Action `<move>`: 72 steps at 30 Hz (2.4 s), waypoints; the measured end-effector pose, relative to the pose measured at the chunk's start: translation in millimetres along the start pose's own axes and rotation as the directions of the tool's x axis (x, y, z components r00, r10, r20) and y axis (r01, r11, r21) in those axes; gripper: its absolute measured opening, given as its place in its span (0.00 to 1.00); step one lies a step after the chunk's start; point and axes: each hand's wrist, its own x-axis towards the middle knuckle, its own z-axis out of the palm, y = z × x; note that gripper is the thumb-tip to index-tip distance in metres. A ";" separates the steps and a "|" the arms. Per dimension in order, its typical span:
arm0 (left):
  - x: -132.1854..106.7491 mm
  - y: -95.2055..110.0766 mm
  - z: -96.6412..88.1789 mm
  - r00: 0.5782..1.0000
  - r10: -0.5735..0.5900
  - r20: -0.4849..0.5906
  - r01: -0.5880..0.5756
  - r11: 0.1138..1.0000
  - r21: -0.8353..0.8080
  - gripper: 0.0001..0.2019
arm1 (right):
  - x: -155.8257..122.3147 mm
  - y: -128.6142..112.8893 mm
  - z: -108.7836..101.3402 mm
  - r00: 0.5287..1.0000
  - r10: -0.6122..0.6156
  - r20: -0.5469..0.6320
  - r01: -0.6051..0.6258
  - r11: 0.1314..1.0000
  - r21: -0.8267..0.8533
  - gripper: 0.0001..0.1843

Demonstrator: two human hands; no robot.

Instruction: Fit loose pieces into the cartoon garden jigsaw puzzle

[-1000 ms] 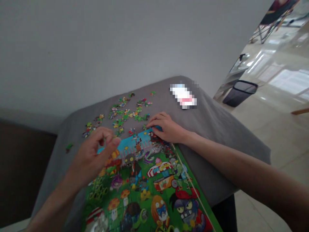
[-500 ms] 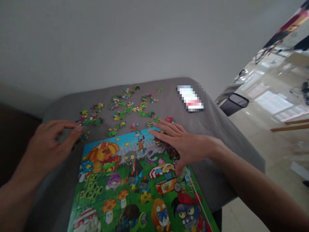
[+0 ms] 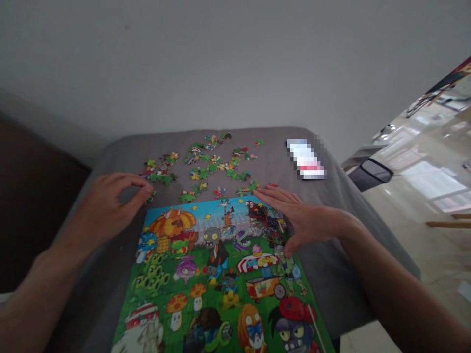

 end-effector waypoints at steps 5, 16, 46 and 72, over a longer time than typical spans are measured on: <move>-1.9 2.6 -4.1 1.000 -0.007 0.014 0.007 1.000 -0.030 0.15 | -3.5 0.5 -5.0 1.000 -0.004 -0.005 0.004 1.000 0.018 0.71; -3.6 18.2 17.6 0.993 0.113 0.028 -0.108 0.985 -0.133 0.15 | 21.1 -0.6 4.2 0.869 -0.146 -0.473 0.079 0.984 -0.157 0.18; -8.2 13.7 26.8 0.982 0.179 -0.057 -0.186 0.967 -0.172 0.12 | 20.0 2.5 6.7 0.865 -0.138 -0.483 0.076 0.986 -0.146 0.15; -7.9 29.9 39.7 0.975 0.219 -0.019 -0.217 0.946 -0.242 0.11 | 40.4 7.8 9.4 0.730 0.018 -0.683 -0.029 1.000 -0.005 0.13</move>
